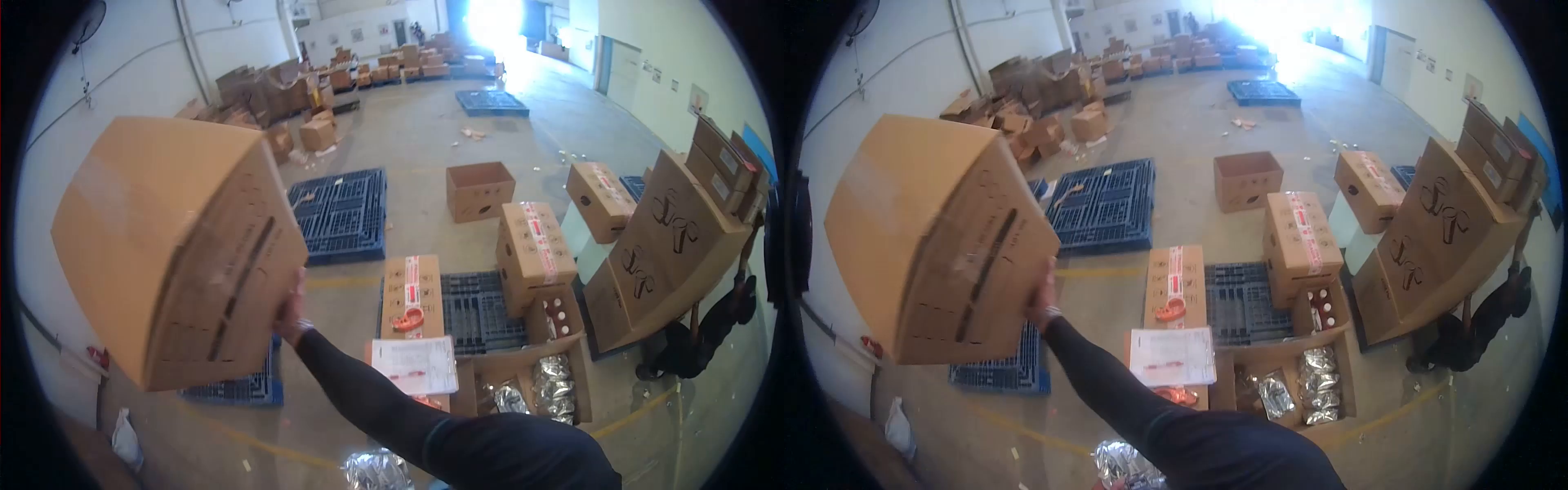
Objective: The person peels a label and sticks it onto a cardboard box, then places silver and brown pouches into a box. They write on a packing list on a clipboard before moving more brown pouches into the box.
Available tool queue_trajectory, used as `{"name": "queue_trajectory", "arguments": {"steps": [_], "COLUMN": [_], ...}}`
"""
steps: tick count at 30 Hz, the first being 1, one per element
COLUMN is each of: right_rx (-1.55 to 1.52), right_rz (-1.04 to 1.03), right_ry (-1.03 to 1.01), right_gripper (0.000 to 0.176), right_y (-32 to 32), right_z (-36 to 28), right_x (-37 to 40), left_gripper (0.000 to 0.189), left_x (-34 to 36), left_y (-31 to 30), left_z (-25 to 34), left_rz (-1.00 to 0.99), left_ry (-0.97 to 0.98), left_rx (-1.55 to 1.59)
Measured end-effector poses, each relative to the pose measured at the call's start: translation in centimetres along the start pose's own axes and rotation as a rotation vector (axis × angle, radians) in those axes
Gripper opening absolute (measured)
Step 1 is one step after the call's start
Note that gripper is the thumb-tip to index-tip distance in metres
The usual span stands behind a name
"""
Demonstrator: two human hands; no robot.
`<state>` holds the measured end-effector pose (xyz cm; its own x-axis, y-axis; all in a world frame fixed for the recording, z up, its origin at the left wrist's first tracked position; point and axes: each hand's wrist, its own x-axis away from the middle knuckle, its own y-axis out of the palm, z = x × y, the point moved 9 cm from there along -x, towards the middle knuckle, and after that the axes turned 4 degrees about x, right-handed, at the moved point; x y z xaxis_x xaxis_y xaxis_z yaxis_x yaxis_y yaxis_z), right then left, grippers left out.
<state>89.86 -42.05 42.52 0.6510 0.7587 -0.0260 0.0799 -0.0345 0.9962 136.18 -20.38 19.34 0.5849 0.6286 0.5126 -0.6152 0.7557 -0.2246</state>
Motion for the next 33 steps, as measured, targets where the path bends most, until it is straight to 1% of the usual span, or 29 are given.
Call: {"name": "queue_trajectory", "arguments": {"steps": [3,4,5,6,7,8,9,10,11,13,14,16,18,19,20,21,22,24,25,26,28,29,31,32,33], "right_rx": [0.111,0.090,0.069,0.098,0.096,0.109,0.124,0.113,0.100,0.172,0.213,0.297,0.324,0.343,0.480,0.628,0.784,1.032,1.276,1.498,1.725,1.840,2.103,2.245,2.315], "right_rz": [0.237,0.216,0.202,0.110,0.111,0.041,-0.047,-0.043,-0.051,-0.042,-0.017,0.046,-0.124,-0.206,-0.191,-0.176,-0.151,-0.108,0.049,0.218,0.267,0.281,0.341,0.379,0.359], "right_ry": [-0.041,-0.031,-0.006,0.012,0.082,0.027,-0.041,-0.037,-0.043,-0.042,-0.081,-0.174,-0.220,-0.254,-0.308,-0.397,-0.518,-0.898,-0.950,-0.958,-1.055,-1.084,-1.076,-1.047,-1.066], "right_gripper": [0.099,0.100,0.101,0.101,0.101,0.101,0.101,0.099,0.097,0.099,0.096,0.091,0.081,0.077,0.072,0.067,0.062,0.059,0.060,0.062,0.065,0.067,0.069,0.070,0.071], "right_y": [-1.9,0.0,2.0,1.5,-0.2,1.1,3.5,4.2,5.3,7.5,8.7,10.5,12.9,13.8,14.0,14.7,16.2,19.6,20.9,22.1,23.2,23.7,23.4,19.5,18.0], "right_z": [5.9,6.5,6.7,8.1,10.1,10.0,9.1,8.7,7.0,5.0,3.2,-0.7,-5.2,-7.4,-9.7,-13.2,-18.0,-26.3,-29.9,-32.1,-35.9,-37.5,-40.3,-43.4,-45.0], "right_x": [-2.1,-0.5,1.0,0.1,-1.7,-1.9,-2.1,-2.1,-1.9,-2.1,-1.7,-0.5,-0.3,0.0,0.4,0.9,1.9,5.9,8.8,11.1,14.3,15.6,17.4,15.7,15.6], "left_gripper": [0.033,0.033,0.031,0.031,0.033,0.031,0.031,0.030,0.030,0.031,0.032,0.032,0.032,0.033,0.033,0.034,0.035,0.044,0.054,0.051,0.048,0.049,0.051,0.052,0.052], "left_x": [0.0,1.2,2.2,2.3,2.1,1.8,1.3,1.5,1.6,1.9,1.6,1.3,1.4,2.2,1.9,1.6,-0.3,-0.5,-2.5,-3.5,-2.9,-1.9,0.9,-1.1,-0.6], "left_y": [-0.1,-0.2,0.0,0.2,-0.5,-0.3,-0.5,-0.7,0.0,-0.3,-0.3,-0.2,-0.1,-0.2,-0.1,-0.6,-0.8,1.9,1.9,2.4,2.1,2.7,4.4,7.4,8.4], "left_z": [0.4,1.0,3.6,2.6,1.3,1.7,1.8,1.8,2.1,2.6,2.9,2.2,2.4,3.5,4.5,1.9,0.4,7.0,2.3,1.6,0.7,2.0,6.5,7.2,8.5], "left_rz": [0.075,0.118,0.151,0.131,0.155,0.127,0.140,0.148,0.151,0.155,0.149,0.156,0.145,0.138,0.116,0.155,0.175,0.051,-0.064,-0.118,-0.168,-0.179,-0.189,-0.205,-0.211], "left_ry": [0.068,0.075,0.004,0.013,-0.032,0.043,0.056,0.064,0.090,0.122,0.148,0.124,0.062,0.013,-0.028,-0.013,0.034,0.301,0.230,0.200,0.111,0.039,-0.116,-0.137,-0.147], "left_rx": [-0.053,-0.060,-0.177,-0.035,-0.118,0.058,0.127,0.191,0.249,0.233,0.221,0.225,0.169,0.111,0.047,-0.060,-0.170,0.075,0.151,0.017,-0.246,-0.257,-0.283,-0.277,-0.275]}}
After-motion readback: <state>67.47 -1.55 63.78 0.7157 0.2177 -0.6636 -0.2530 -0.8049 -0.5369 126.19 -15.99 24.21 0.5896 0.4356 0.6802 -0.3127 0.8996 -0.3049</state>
